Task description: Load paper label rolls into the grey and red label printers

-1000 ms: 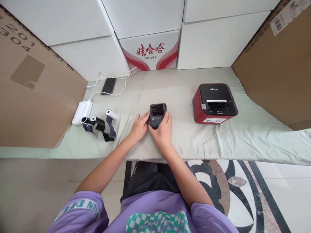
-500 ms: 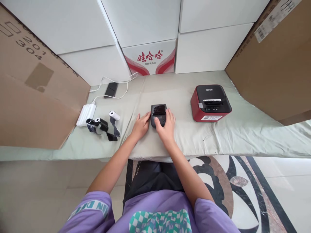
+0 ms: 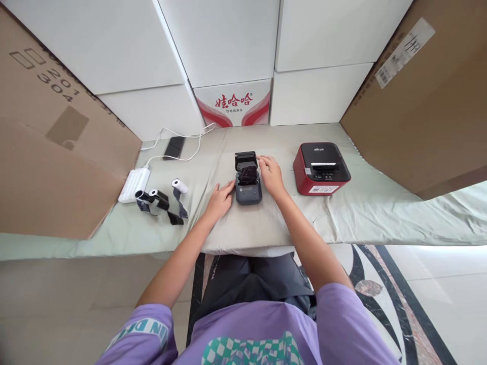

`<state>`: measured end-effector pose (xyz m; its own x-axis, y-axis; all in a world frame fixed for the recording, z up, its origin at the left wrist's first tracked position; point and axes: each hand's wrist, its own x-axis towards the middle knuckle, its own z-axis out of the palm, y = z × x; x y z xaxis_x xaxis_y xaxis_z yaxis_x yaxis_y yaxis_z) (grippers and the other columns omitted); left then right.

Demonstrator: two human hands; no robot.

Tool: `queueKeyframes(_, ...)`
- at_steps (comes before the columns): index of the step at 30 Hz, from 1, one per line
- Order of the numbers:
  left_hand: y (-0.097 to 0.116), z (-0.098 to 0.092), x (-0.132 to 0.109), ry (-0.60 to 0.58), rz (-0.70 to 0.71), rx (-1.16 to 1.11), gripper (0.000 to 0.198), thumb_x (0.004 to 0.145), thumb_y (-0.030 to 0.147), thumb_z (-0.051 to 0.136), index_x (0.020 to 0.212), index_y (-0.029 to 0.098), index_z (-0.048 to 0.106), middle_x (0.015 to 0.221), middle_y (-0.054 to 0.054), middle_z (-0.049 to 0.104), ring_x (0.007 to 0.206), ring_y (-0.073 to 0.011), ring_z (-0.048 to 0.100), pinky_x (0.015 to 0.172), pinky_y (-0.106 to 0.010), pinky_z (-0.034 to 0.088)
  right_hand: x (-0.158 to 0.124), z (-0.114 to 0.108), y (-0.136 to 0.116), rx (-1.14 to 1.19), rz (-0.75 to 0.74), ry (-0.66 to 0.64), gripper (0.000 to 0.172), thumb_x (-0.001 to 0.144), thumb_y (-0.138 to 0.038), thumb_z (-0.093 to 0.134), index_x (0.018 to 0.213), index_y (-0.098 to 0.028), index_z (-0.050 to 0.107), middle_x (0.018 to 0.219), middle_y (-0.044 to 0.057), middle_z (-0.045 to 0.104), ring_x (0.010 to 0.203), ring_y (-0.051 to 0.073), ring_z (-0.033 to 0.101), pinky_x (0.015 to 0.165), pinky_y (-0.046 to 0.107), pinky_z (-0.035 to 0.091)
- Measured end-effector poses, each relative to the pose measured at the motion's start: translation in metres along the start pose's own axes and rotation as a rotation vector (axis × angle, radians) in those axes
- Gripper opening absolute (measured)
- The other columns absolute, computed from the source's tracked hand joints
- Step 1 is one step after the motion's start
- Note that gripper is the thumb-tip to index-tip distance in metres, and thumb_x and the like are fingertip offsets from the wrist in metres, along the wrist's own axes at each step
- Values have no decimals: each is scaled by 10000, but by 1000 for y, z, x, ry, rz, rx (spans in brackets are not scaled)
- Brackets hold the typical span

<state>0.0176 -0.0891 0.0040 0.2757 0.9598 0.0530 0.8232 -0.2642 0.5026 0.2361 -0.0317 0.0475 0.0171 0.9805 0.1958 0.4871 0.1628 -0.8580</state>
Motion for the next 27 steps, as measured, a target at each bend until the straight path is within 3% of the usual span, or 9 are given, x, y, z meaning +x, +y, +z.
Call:
queueKeyframes(2, 0, 0, 0, 0, -1, 5, 733, 937, 51, 390, 1651, 194, 474, 1663, -94, 549, 1603, -199, 459, 1401, -549, 193, -1, 1, 3, -145, -59, -11, 383, 1023, -356, 525, 1182, -192, 833, 1447, 167, 630, 1367, 297, 564, 1080, 452, 541)
queueKeyframes(5, 0, -1, 0, 0, 0, 3, 723, 944, 60, 392, 1651, 189, 476, 1668, -96, 542, 1607, -203, 453, 1400, -540, 200, 4, 1, 0, -404, -55, -205, 232, 898, -253, 698, 1050, -225, 872, 1417, 157, 580, 1328, 352, 515, 1107, 505, 508)
queueKeyframes(8, 1, -2, 1, -8, 1, -7, 718, 948, 60, 394, 1652, 179, 472, 1672, -104, 533, 1610, -205, 449, 1398, -547, 200, 14, 2, -9, -598, -8, -363, 307, 815, -200, 784, 1104, -255, 869, 1355, 163, 570, 1295, 395, 482, 1099, 555, 504)
queueKeyframes(10, 1, -3, 1, -14, 2, -15, 714, 947, 59, 398, 1648, 168, 476, 1672, -111, 531, 1611, -203, 447, 1398, -543, 198, 18, 3, -14, -658, 18, -398, 364, 792, -163, 790, 1140, -252, 852, 1324, 169, 563, 1260, 390, 492, 1071, 550, 528)
queueKeyframes(14, 2, -4, 1, -14, -1, -40, 701, 947, 63, 400, 1635, 159, 495, 1669, -120, 532, 1611, -208, 446, 1397, -545, 197, 22, 6, -19, -682, 54, -422, 407, 771, -120, 787, 1150, -263, 836, 1330, 165, 540, 1222, 378, 507, 1056, 548, 534)
queueKeyframes(20, 0, -3, 0, 1, 21, -67, 688, 962, 80, 388, 1639, 147, 483, 1674, -117, 529, 1610, -210, 449, 1398, -547, 180, 25, 7, -22, -699, 53, -421, 319, 758, -127, 785, 1054, -215, 863, 1260, 197, 592, 1248, 436, 537, 1048, 608, 536)
queueKeyframes(24, 1, -2, 0, -2, 15, -67, 689, 962, 77, 395, 1639, 164, 486, 1666, -111, 541, 1605, -204, 457, 1399, -544, 186, 28, -12, -32, -627, -40, -321, 389, 792, -76, 745, 1158, -183, 817, 1203, 171, 639, 1236, 368, 604, 1106, 535, 516)
queueKeyframes(27, 0, 1, 2, 20, 24, -60, 667, 962, 61, 414, 1600, 206, 544, 1639, -92, 580, 1589, -211, 483, 1398, -548, 209, 23, -30, -60, -410, -160, -248, 350, 871, -148, 731, 1220, -175, 734, 1164, 125, 698, 1118, 302, 669, 1050, 519, 557)
